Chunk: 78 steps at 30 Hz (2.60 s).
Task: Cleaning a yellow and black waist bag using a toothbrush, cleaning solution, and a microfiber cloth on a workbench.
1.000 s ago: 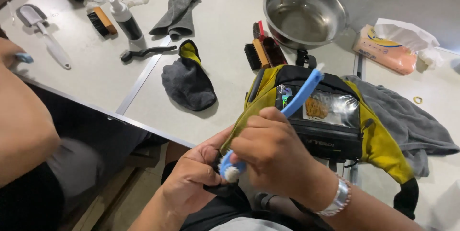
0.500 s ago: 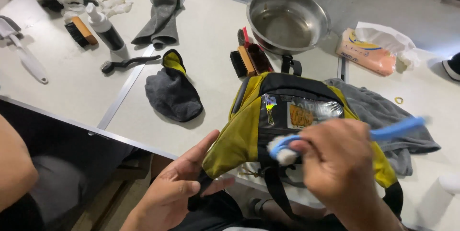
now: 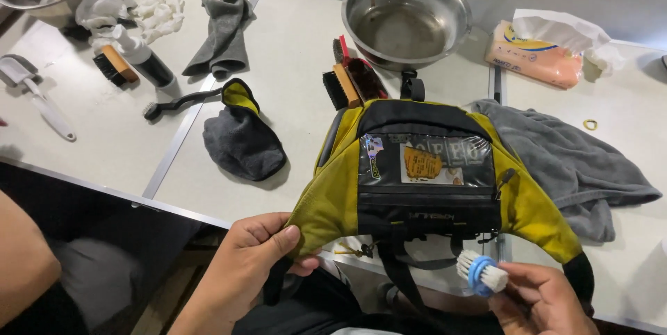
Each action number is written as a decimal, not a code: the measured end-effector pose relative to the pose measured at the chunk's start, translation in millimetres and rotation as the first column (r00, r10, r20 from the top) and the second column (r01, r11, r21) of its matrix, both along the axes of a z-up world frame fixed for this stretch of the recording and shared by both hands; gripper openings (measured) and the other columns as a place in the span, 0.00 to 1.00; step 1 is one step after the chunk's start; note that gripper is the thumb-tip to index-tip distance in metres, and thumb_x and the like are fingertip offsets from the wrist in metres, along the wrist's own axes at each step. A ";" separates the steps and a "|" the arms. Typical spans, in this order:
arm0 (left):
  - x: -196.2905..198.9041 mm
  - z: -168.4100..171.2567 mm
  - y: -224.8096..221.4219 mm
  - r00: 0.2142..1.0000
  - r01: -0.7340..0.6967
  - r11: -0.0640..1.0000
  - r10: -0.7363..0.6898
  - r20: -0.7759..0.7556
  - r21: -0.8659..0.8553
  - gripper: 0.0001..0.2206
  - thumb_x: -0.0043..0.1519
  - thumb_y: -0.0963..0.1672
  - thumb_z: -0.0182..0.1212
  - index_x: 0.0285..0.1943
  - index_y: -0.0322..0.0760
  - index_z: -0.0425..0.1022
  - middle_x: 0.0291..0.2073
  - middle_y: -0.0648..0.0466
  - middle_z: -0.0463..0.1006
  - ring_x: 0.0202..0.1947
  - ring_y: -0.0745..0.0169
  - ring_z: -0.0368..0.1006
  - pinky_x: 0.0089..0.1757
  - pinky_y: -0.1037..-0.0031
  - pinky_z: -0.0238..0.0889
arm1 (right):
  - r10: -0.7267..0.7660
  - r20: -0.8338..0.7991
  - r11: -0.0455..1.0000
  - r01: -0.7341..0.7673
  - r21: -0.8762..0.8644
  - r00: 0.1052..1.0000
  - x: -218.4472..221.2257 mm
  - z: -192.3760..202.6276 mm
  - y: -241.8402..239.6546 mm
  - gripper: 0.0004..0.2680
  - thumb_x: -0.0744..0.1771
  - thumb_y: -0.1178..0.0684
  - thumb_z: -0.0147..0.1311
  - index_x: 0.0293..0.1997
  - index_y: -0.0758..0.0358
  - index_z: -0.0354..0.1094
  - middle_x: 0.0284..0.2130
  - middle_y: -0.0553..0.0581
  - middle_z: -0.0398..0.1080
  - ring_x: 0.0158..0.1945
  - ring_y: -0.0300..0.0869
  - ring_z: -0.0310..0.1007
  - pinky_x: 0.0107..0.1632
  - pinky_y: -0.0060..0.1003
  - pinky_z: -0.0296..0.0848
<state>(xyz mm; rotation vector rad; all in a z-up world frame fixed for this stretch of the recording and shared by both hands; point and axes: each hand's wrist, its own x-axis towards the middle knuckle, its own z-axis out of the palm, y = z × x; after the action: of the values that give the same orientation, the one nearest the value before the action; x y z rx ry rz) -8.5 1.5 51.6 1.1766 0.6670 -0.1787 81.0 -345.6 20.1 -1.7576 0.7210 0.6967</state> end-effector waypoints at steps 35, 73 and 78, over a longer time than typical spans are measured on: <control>42.5 -11.5 9.1 0.998 -0.052 0.999 0.052 0.041 0.004 0.11 0.55 0.38 0.67 0.46 0.23 0.83 0.38 0.38 0.85 0.36 0.45 0.80 0.39 0.65 0.74 | -0.078 0.412 0.547 -0.307 0.779 0.908 -50.1 -46.4 -9.1 0.24 0.66 0.63 0.54 0.73 0.59 0.61 0.41 0.73 0.76 0.34 0.58 0.79 0.36 0.53 0.76; 25.8 -12.6 -6.8 0.990 -0.037 0.980 0.063 0.130 -0.196 0.12 0.60 0.36 0.60 0.47 0.15 0.85 0.41 0.38 0.81 0.38 0.44 0.79 0.38 0.64 0.74 | 0.911 0.392 0.302 -0.441 -0.845 -0.126 -21.3 27.7 109.0 0.32 0.61 0.64 0.49 0.76 0.45 0.54 0.22 0.50 0.63 0.22 0.46 0.68 0.24 0.42 0.70; 16.3 -14.0 -11.5 0.998 -0.008 0.960 0.025 0.056 -0.281 0.17 0.60 0.38 0.60 0.56 0.18 0.82 0.41 0.31 0.85 0.38 0.40 0.81 0.40 0.60 0.76 | 0.895 0.437 0.379 -0.365 -0.850 -0.087 -22.2 21.7 111.2 0.29 0.62 0.63 0.48 0.74 0.45 0.58 0.21 0.50 0.61 0.24 0.49 0.67 0.27 0.43 0.68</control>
<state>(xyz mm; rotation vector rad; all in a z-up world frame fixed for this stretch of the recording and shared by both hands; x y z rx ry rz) 7.8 -10.1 37.6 0.8990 0.5777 -0.2160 58.7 -234.4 41.8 -2.5636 -1.1187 -0.0670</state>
